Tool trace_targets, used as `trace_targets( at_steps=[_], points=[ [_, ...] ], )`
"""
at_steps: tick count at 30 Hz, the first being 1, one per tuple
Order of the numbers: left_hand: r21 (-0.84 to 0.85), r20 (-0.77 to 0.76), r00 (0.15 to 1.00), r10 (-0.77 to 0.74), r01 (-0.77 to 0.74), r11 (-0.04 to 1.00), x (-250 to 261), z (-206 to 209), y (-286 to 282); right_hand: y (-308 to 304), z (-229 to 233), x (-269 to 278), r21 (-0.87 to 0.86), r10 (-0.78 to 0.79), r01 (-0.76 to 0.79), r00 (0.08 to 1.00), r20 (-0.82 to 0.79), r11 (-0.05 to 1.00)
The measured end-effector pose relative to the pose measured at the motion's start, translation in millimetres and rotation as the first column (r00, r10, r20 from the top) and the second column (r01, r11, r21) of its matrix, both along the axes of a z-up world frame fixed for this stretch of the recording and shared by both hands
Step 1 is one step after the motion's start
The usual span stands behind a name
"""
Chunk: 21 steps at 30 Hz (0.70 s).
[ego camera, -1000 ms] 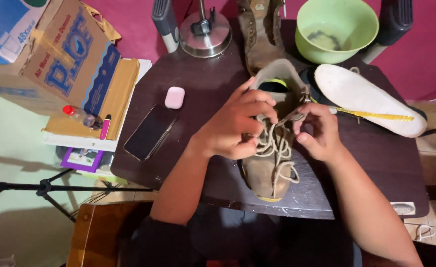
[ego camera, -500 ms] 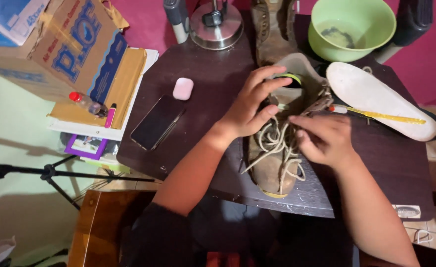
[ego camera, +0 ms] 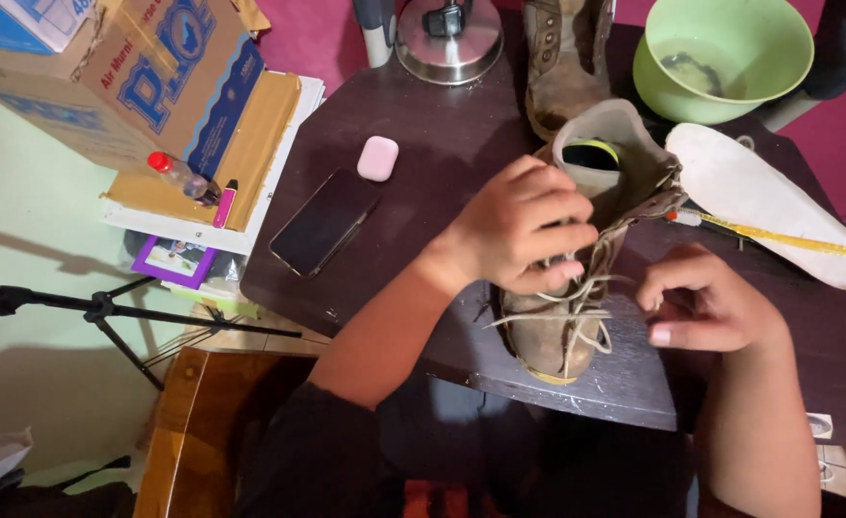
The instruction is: Applying glue to a boot and lacing it up on a repair bench.
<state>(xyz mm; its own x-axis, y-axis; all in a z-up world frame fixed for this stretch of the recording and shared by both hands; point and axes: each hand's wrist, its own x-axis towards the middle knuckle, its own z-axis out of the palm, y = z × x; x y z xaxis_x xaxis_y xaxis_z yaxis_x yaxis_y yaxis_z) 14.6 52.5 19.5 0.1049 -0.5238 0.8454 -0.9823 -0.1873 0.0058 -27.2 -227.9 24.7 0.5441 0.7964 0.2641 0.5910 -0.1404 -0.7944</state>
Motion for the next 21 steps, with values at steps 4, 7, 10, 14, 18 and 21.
trace_targets(
  at_steps=[4,7,10,14,18,21],
  points=[
    [0.018,-0.080,0.986,-0.149,0.151,0.988,-27.8,16.9,-6.5,17.5,26.8,-4.4,0.188,0.444,-0.424,0.893,-0.077,0.886],
    [0.314,-0.450,0.888,-0.092,0.254,0.915,-78.1,12.3,-1.5,32.5,41.2,-14.0,0.459,0.754,-0.651,0.654,-0.064,0.604],
    [0.501,-0.754,0.651,0.087,0.484,0.718,-126.9,3.0,27.1,8.9,21.4,1.2,0.551,0.739,-0.605,0.672,-0.034,0.575],
    [0.554,-0.763,0.593,0.256,0.397,0.732,-159.2,-18.6,60.7,-45.3,-35.0,-5.0,0.105,-0.341,0.338,0.940,0.012,0.935],
    [0.352,-0.513,0.797,0.320,-0.144,0.925,-147.8,-31.7,34.1,19.4,-9.0,-8.0,0.014,-0.427,0.434,0.880,0.208,0.901],
    [0.364,-0.236,0.866,0.442,-0.343,0.866,-130.3,-43.8,20.6,23.9,-11.8,-3.5,-0.072,-0.166,0.184,0.965,0.203,0.980]
  ],
)
